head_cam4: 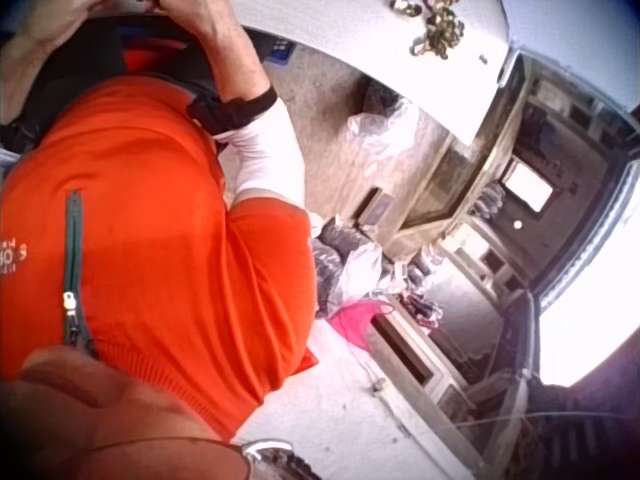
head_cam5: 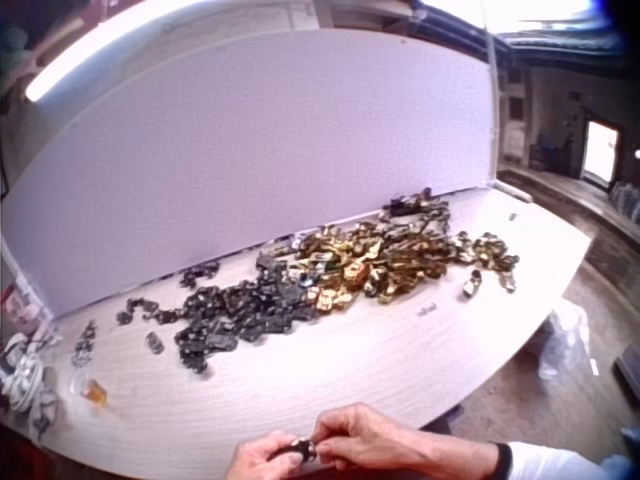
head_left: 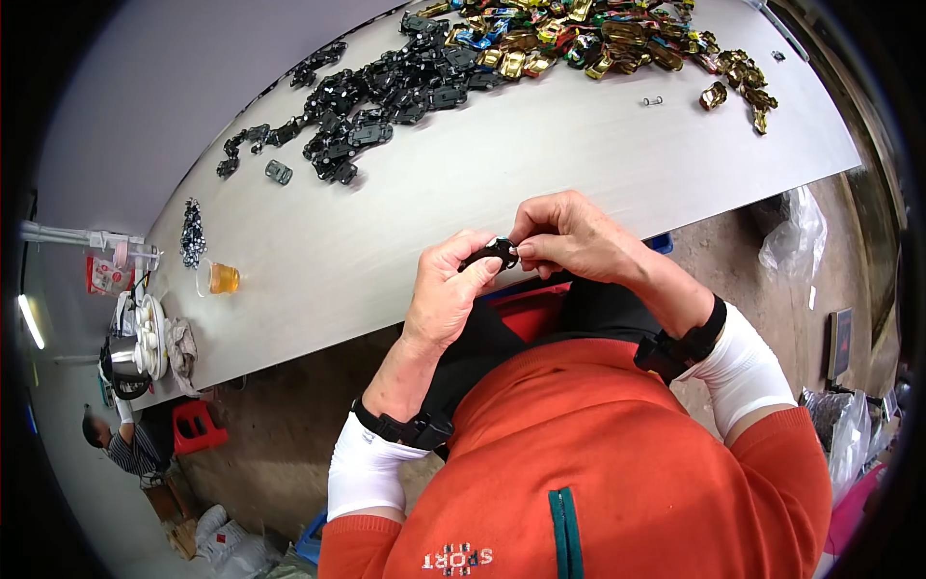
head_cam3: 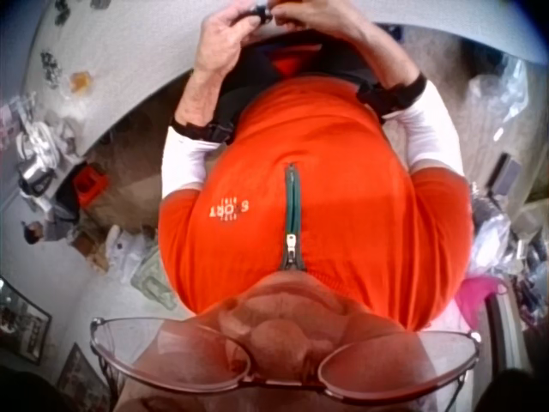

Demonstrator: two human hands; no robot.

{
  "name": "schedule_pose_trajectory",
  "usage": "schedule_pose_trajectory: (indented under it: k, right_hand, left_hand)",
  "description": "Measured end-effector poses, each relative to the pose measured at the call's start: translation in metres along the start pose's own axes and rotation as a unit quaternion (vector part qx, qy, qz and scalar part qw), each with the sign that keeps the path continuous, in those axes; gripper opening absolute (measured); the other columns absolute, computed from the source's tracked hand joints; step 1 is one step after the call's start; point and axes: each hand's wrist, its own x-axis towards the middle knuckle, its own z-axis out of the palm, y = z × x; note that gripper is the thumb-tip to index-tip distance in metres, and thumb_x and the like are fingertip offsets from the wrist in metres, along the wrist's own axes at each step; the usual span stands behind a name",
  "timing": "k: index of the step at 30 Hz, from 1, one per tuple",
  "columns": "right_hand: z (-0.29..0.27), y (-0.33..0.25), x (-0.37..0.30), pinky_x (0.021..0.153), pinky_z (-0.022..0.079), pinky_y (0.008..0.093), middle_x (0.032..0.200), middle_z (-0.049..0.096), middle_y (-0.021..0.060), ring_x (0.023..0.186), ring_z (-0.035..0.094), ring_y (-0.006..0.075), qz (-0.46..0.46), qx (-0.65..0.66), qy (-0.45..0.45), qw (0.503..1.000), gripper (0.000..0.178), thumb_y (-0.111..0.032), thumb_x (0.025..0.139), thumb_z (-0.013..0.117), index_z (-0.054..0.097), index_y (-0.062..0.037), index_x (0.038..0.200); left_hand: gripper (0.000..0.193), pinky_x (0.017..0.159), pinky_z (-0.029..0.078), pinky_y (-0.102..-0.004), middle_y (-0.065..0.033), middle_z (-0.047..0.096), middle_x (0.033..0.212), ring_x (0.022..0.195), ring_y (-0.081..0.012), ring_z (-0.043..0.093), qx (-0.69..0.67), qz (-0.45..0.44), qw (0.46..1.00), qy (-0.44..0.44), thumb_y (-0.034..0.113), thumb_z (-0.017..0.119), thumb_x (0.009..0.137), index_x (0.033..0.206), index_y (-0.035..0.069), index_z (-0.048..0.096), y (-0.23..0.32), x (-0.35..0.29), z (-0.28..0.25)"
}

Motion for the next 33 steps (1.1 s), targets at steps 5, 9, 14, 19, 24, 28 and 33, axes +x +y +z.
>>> schedule_pose_trajectory:
  k: [5, 9, 14, 19, 24, 28, 33]
  right_hand:
    - [0.01, 0.01, 0.001, 0.052, 0.043, 0.0197, 0.066, 0.057, 0.0001, 0.057, 0.052, 0.0049, -0.06, -0.122, 0.078, 0.988, 0.008, -0.002, 0.087, 0.055, 0.063, 0.001, 0.084]
    - [0.004, 0.009, -0.003, 0.052, 0.044, 0.0203, 0.065, 0.058, 0.0006, 0.056, 0.052, 0.0056, 0.01, -0.018, 0.057, 0.998, 0.013, -0.004, 0.087, 0.054, 0.065, 0.0023, 0.09]
    - [0.009, 0.017, -0.003, 0.051, 0.044, 0.0225, 0.065, 0.059, 0.0029, 0.056, 0.054, 0.0078, -0.123, -0.272, 0.122, 0.947, 0.012, -0.003, 0.085, 0.054, 0.065, 0.0019, 0.088]
    - [-0.009, 0.007, -0.03, 0.054, 0.045, 0.0216, 0.066, 0.06, 0.0019, 0.057, 0.054, 0.0068, 0.002, -0.082, -0.013, 0.997, 0.011, -0.003, 0.085, 0.054, 0.064, 0.0019, 0.086]
    - [-0.036, -0.003, -0.054, 0.054, 0.043, 0.018, 0.072, 0.057, -0.0012, 0.061, 0.051, 0.0036, -0.063, -0.007, 0.174, 0.983, 0.016, -0.01, 0.091, 0.051, 0.063, -0.0005, 0.097]
    - [-0.032, -0.019, -0.063, 0.054, 0.042, 0.0181, 0.075, 0.059, -0.0003, 0.061, 0.052, 0.0036, -0.102, -0.012, 0.204, 0.974, 0.015, -0.01, 0.091, 0.053, 0.062, -0.0009, 0.097]
    - [-0.048, -0.011, -0.068, 0.053, 0.042, 0.0178, 0.076, 0.059, 0.0001, 0.062, 0.054, 0.0041, -0.14, -0.027, 0.261, 0.955, 0.013, -0.012, 0.091, 0.055, 0.062, -0.0023, 0.095]
  left_hand:
    - [0.016, 0.051, 0.041, -0.018, -0.0028, 0.06, 0.082, 0.064, -0.0062, 0.052, 0.029, -0.023, 0.998, 0.043, 0.001, 0.058, 0.087, 0.102, -0.003, 0.062, -0.001, -0.001, 0.009]
    - [0.018, 0.044, 0.038, -0.0172, -0.0016, 0.058, 0.07, 0.054, -0.0048, 0.051, -0.059, -0.07, 0.995, 0.032, 0.004, 0.06, 0.087, 0.104, -0.003, 0.061, -0.003, 0.0, 0.004]
    - [0.016, 0.04, 0.036, -0.0169, -0.0034, 0.059, 0.069, 0.048, -0.0052, 0.05, 0.037, -0.065, 0.996, 0.043, 0.004, 0.058, 0.088, 0.102, -0.003, 0.061, -0.001, -0.001, 0.017]
    - [0.017, 0.037, 0.033, -0.0182, -0.0003, 0.055, 0.06, 0.043, -0.0039, 0.047, 0.209, -0.061, 0.972, -0.089, 0.008, 0.057, 0.088, 0.1, -0.003, 0.062, 0.007, -0.019, 0.018]
    - [0.04, 0.05, 0.047, -0.0247, -0.0121, 0.06, 0.086, 0.057, -0.0141, 0.059, 0.186, -0.273, 0.941, -0.076, 0.015, 0.059, 0.088, 0.121, -0.005, 0.048, -0.057, -0.022, 0.006]
    - [0.064, 0.077, 0.052, -0.0312, -0.02, 0.051, 0.115, 0.092, -0.0237, 0.062, 0.115, -0.214, 0.969, 0.048, 0.022, 0.063, 0.088, 0.136, -0.003, 0.029, -0.124, -0.021, -0.046]
    - [0.045, 0.077, 0.054, -0.033, -0.0201, 0.056, 0.11, 0.092, -0.0257, 0.064, 0.407, -0.059, 0.909, -0.063, 0.008, 0.065, 0.08, 0.119, -0.009, 0.052, -0.097, -0.067, -0.059]
